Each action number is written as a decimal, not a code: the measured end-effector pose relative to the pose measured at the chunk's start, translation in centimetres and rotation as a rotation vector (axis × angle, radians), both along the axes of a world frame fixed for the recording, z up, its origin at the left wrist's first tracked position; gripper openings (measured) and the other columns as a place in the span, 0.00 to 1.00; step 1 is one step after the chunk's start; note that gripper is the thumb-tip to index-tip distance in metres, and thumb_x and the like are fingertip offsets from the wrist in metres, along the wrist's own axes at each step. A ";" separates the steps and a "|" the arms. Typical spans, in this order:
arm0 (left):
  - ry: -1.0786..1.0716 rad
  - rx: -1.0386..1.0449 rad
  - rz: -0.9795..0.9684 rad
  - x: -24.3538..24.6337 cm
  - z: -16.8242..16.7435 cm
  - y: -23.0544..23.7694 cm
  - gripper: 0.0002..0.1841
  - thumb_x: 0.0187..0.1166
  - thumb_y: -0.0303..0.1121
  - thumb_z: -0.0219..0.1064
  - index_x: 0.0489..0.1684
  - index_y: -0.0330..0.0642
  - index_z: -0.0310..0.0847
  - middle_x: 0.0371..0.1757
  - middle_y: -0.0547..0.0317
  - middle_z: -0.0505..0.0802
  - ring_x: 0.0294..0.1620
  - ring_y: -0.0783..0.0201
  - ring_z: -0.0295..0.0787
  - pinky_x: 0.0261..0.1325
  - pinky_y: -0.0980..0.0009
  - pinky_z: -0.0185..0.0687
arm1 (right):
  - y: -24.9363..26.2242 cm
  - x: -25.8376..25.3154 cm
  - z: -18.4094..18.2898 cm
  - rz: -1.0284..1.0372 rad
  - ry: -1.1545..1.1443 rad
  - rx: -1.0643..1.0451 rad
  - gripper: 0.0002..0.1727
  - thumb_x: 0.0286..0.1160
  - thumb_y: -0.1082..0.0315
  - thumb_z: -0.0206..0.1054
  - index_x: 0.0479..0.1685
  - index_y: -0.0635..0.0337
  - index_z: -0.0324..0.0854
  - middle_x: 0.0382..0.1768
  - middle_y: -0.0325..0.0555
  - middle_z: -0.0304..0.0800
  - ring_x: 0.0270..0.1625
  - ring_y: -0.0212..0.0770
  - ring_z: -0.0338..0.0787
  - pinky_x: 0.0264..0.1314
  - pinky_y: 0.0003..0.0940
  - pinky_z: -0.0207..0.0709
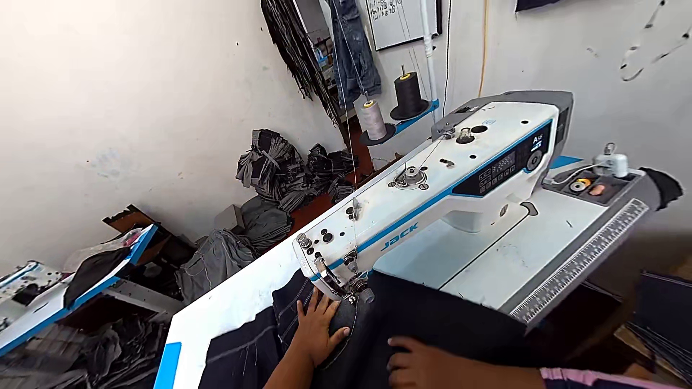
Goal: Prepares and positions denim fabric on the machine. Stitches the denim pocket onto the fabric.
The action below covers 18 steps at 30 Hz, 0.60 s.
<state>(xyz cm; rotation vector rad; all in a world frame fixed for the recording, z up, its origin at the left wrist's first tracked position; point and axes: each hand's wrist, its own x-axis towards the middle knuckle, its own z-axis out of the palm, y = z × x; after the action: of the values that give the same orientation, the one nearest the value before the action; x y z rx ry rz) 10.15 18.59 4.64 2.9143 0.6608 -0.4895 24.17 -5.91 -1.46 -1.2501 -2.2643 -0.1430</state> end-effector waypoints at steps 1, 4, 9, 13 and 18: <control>-0.039 0.002 0.105 -0.6 -0.2 -2.1 0.42 0.83 0.67 0.49 0.96 0.58 0.52 0.97 0.52 0.52 0.97 0.36 0.31 0.84 0.21 0.24 | -0.4 2.4 0.7 -0.049 -0.055 -0.022 0.10 0.74 0.78 0.65 0.39 0.55 0.91 0.46 0.43 0.96 0.64 0.49 0.91 0.81 0.58 0.69; -0.036 0.033 0.378 -0.5 0.0 -8.8 0.38 0.86 0.64 0.47 0.97 0.66 0.46 0.98 0.46 0.46 0.95 0.25 0.32 0.78 0.14 0.34 | -1.1 9.9 4.1 -0.289 -0.098 -0.298 0.10 0.81 0.74 0.63 0.45 0.60 0.92 0.56 0.51 0.94 0.74 0.59 0.84 0.85 0.68 0.60; 0.084 0.003 0.477 0.8 0.7 -11.0 0.38 0.87 0.67 0.41 0.98 0.71 0.37 0.98 0.47 0.40 0.95 0.25 0.29 0.77 0.13 0.35 | 0.3 3.4 7.8 -0.479 0.211 -0.405 0.18 0.79 0.75 0.57 0.56 0.58 0.92 0.75 0.49 0.85 0.85 0.60 0.73 0.86 0.74 0.53; 0.082 -0.019 0.431 0.5 0.7 -9.3 0.38 0.87 0.68 0.38 0.98 0.70 0.37 0.98 0.47 0.40 0.95 0.27 0.26 0.78 0.14 0.29 | 1.9 -0.9 4.8 -0.486 0.098 -0.754 0.32 0.94 0.48 0.41 0.93 0.50 0.59 0.95 0.38 0.53 0.98 0.56 0.40 0.88 0.78 0.24; 0.074 -0.014 0.438 1.4 0.5 -7.1 0.38 0.87 0.67 0.40 0.98 0.72 0.39 0.98 0.48 0.39 0.96 0.29 0.26 0.79 0.15 0.30 | 3.7 0.3 3.6 -0.506 0.057 -0.755 0.34 0.93 0.43 0.39 0.93 0.45 0.59 0.95 0.35 0.54 0.98 0.51 0.39 0.90 0.74 0.21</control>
<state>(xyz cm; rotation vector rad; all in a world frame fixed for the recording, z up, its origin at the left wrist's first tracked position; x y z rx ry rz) 11.52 11.51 5.11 2.6289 1.2557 -0.5411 24.48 -2.19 2.13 -2.1560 -1.9498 0.6121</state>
